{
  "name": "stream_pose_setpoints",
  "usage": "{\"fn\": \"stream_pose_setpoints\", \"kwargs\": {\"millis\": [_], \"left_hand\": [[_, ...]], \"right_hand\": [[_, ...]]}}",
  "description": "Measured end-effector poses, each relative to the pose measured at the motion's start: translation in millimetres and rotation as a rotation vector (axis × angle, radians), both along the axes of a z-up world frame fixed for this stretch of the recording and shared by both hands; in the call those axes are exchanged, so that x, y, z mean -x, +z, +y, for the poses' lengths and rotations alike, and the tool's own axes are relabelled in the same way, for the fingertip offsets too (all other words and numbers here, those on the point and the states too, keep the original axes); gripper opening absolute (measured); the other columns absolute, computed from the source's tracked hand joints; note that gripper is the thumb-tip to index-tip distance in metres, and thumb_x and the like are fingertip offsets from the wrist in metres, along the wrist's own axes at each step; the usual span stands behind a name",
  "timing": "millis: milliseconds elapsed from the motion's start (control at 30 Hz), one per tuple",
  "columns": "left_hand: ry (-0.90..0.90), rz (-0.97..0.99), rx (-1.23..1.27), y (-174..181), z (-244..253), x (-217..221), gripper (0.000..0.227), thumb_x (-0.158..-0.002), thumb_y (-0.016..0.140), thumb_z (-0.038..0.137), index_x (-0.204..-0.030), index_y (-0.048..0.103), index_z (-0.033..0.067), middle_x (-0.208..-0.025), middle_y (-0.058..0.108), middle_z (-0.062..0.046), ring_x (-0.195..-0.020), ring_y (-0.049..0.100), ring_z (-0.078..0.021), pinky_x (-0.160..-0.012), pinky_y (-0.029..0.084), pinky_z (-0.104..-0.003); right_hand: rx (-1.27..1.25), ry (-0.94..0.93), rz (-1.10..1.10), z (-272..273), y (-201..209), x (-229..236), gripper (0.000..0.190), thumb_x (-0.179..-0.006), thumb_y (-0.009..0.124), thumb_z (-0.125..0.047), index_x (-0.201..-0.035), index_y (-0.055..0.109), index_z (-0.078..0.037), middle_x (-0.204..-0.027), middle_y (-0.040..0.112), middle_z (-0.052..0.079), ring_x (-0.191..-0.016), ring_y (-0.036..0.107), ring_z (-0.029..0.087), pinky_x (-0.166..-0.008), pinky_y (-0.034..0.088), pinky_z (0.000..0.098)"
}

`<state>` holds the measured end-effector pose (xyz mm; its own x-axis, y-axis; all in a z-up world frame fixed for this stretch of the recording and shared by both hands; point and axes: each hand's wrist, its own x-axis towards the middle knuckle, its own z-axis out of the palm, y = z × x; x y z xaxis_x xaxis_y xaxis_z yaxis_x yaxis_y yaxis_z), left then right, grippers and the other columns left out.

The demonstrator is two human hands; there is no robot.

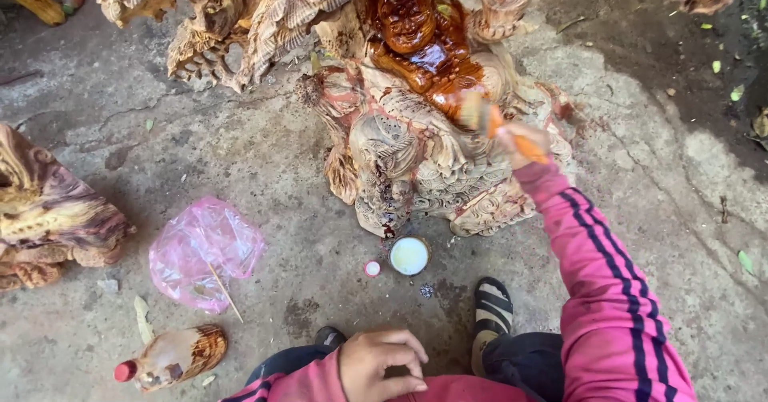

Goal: Applying a liquid finish or stain to an intricately carved wooden sculpture using a paintbrush.

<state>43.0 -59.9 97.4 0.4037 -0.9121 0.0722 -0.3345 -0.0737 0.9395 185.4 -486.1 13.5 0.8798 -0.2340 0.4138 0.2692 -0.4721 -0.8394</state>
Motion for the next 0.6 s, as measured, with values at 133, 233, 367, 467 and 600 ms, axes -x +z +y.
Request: {"fn": "stream_pose_setpoints", "kwargs": {"millis": [133,233,367,467,600], "left_hand": [[-0.079,0.055,0.451,54.2,21.9,-0.9,0.070,-0.115,0.031,0.063,-0.093,0.073,0.0112,-0.131,0.068,-0.020,-0.118,0.069,-0.0420,-0.104,0.056,-0.054],[-0.156,-0.004,0.350,46.1,49.8,17.6,0.044,-0.117,0.042,0.028,-0.139,0.055,-0.0088,-0.143,0.058,-0.022,-0.139,0.055,-0.0451,-0.123,0.043,-0.055],[-0.308,0.244,0.793,-4.8,67.2,36.9,0.038,-0.123,0.031,0.026,-0.109,0.046,-0.0046,-0.151,0.035,-0.041,-0.138,0.040,-0.0697,-0.119,0.037,-0.082],[-0.410,0.233,0.772,5.7,74.8,34.2,0.032,-0.123,0.026,0.026,-0.109,0.043,0.0027,-0.150,0.039,-0.039,-0.139,0.038,-0.0769,-0.121,0.037,-0.087],[-0.475,0.296,0.777,13.7,73.5,36.5,0.034,-0.119,0.032,0.015,-0.096,0.047,-0.0042,-0.125,0.054,-0.038,-0.134,0.040,-0.0786,-0.122,0.033,-0.090]], "right_hand": [[-1.141,-0.434,-0.043,-74.9,-50.5,-7.7,0.018,-0.083,0.068,0.006,-0.073,0.069,-0.008,-0.106,0.069,0.009,-0.074,0.059,0.012,-0.072,0.058,0.0257],[-0.165,-0.324,0.043,-68.3,-36.5,28.6,0.035,-0.114,0.059,-0.037,-0.088,0.056,-0.014,-0.063,0.043,-0.005,-0.049,0.039,0.005,-0.041,0.030,0.0236],[0.226,-0.268,-0.045,-27.9,-18.1,50.9,0.044,-0.118,0.054,-0.029,-0.079,0.045,-0.009,-0.075,0.041,0.002,-0.071,0.038,0.015,-0.070,0.031,0.0340],[0.114,-0.045,0.103,6.3,-31.9,56.7,0.036,-0.115,0.053,-0.022,-0.082,0.053,-0.010,-0.075,0.049,0.001,-0.070,0.046,0.014,-0.068,0.036,0.0305],[0.106,0.302,0.420,75.1,-32.6,54.8,0.035,-0.111,0.051,-0.029,-0.082,0.056,-0.011,-0.074,0.052,0.000,-0.068,0.051,0.014,-0.057,0.040,0.0305]]}}
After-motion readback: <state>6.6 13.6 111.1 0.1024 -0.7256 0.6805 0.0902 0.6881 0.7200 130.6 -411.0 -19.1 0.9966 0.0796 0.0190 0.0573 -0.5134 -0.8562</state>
